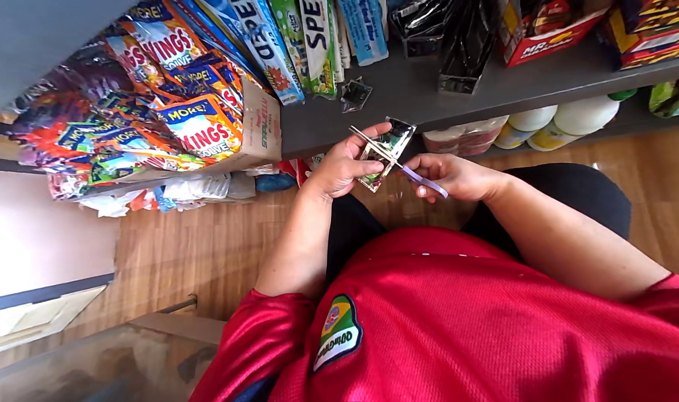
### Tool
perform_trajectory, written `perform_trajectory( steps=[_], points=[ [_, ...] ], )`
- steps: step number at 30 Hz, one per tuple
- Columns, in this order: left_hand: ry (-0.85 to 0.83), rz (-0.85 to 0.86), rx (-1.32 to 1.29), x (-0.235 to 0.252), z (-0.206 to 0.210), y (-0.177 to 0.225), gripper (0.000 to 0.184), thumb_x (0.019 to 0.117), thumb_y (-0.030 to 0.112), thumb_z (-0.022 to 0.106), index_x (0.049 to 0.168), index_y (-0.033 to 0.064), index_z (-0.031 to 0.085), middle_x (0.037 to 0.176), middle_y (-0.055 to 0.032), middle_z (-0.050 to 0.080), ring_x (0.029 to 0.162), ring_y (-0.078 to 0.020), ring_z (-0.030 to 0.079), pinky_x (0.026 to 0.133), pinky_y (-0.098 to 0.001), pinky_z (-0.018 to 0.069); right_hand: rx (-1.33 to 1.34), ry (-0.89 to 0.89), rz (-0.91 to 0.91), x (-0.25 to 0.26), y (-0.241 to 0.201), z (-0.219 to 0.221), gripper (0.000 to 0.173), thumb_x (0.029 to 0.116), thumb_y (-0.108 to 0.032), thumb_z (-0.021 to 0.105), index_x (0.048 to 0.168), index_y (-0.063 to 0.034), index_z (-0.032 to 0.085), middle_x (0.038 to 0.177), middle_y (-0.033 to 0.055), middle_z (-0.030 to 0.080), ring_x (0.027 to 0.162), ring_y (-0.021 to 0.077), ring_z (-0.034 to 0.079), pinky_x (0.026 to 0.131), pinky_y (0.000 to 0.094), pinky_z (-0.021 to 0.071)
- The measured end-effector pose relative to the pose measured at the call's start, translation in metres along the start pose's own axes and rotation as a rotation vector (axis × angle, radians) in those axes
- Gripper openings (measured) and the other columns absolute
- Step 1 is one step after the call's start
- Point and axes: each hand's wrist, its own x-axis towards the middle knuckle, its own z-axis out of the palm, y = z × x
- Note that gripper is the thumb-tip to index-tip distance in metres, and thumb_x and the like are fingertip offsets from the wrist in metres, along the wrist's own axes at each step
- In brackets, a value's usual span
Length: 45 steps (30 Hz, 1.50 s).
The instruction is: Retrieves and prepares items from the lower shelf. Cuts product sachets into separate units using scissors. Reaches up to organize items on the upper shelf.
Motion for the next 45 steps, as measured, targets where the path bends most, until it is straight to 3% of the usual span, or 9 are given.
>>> perform_trajectory(
  steps=[7,11,16,21,27,30,35,39,45],
  points=[
    [-0.029,-0.023,0.115,0.006,-0.001,0.005,0.078,0.0797,-0.008,0.067,0.152,-0.0014,0.038,0.131,-0.0077,0.063,0.108,-0.0111,0.066,0.093,-0.0287,0.0563,-0.015,0.043,0.004,0.002,-0.003,0.000,0.035,0.0882,-0.003,0.069,0.123,-0.0026,0.060,0.081,-0.0030,0.067,0.062,0.0024,0.062,0.058,0.0173,0.0544],
    [0.239,-0.005,0.315,0.022,-0.020,0.013,0.071,0.0863,-0.008,0.061,0.153,0.0033,0.039,0.132,-0.0118,0.056,0.107,-0.0153,0.062,0.088,-0.0315,0.0551,-0.065,0.200,0.010,0.004,-0.002,-0.001,0.040,0.0917,-0.005,0.067,0.130,-0.0011,0.056,0.085,0.0000,0.067,0.067,0.0043,0.062,0.062,0.0208,0.0549],
    [0.439,-0.066,0.549,0.058,-0.051,0.022,0.068,0.0912,-0.006,0.063,0.154,0.0062,0.042,0.151,-0.0185,0.047,0.130,-0.0245,0.054,0.105,-0.0407,0.0486,-0.205,0.483,-0.082,0.012,0.008,-0.004,0.047,0.0932,-0.011,0.071,0.135,-0.0006,0.054,0.091,0.0056,0.067,0.071,0.0079,0.063,0.068,0.0257,0.0555],
    [0.625,-0.135,0.816,0.071,-0.061,0.034,0.067,0.0884,0.001,0.070,0.150,0.0101,0.048,0.149,-0.0189,0.049,0.134,-0.0310,0.051,0.108,-0.0508,0.0456,-0.171,0.658,-0.132,0.012,0.004,-0.005,0.050,0.0935,-0.014,0.072,0.137,-0.0011,0.052,0.093,0.0054,0.068,0.074,0.0075,0.065,0.068,0.0257,0.0571],
    [0.779,-0.013,0.894,0.092,-0.054,0.039,0.059,0.0916,0.003,0.066,0.148,0.0083,0.050,0.149,-0.0185,0.049,0.133,-0.0289,0.052,0.108,-0.0465,0.0456,-0.211,0.583,-0.132,0.015,0.006,-0.004,0.052,0.0933,-0.014,0.072,0.139,0.0002,0.052,0.096,0.0093,0.070,0.077,0.0119,0.066,0.073,0.0311,0.0579],
    [0.824,-0.040,1.090,0.104,-0.048,0.039,0.056,0.0917,0.006,0.066,0.146,0.0076,0.053,0.152,-0.0241,0.043,0.135,-0.0360,0.050,0.108,-0.0486,0.0468,-0.348,0.529,-0.185,0.014,0.009,0.000,0.054,0.0930,-0.016,0.073,0.140,0.0004,0.053,0.099,0.0126,0.071,0.080,0.0161,0.068,0.076,0.0347,0.0584],
    [0.529,0.227,1.306,0.107,0.011,0.034,0.038,0.0955,0.012,0.065,0.132,-0.0010,0.064,0.150,-0.0278,0.046,0.141,-0.0428,0.042,0.116,-0.0548,0.0351,-0.391,0.638,-0.372,0.012,0.013,0.000,0.056,0.0929,-0.021,0.071,0.139,0.0050,0.053,0.094,0.0122,0.070,0.076,0.0128,0.066,0.072,0.0305,0.0570],
    [0.191,0.481,1.450,0.129,0.049,0.010,0.030,0.0941,0.022,0.070,0.122,0.0099,0.074,0.144,-0.0197,0.056,0.139,-0.0423,0.045,0.115,-0.0612,0.0314,-0.414,0.742,-0.599,0.016,0.019,-0.004,0.055,0.0938,-0.024,0.069,0.134,0.0088,0.053,0.093,0.0101,0.070,0.079,0.0084,0.067,0.075,0.0262,0.0578],
    [0.183,0.564,1.451,0.146,0.062,-0.005,0.019,0.0939,0.021,0.070,0.099,0.0026,0.073,0.130,-0.0201,0.063,0.129,-0.0407,0.054,0.110,-0.0574,0.0372,-0.458,0.790,-0.701,0.012,0.017,-0.006,0.055,0.0934,-0.025,0.068,0.133,0.0111,0.053,0.092,0.0113,0.069,0.081,0.0093,0.066,0.076,0.0266,0.0578]
  ],
)
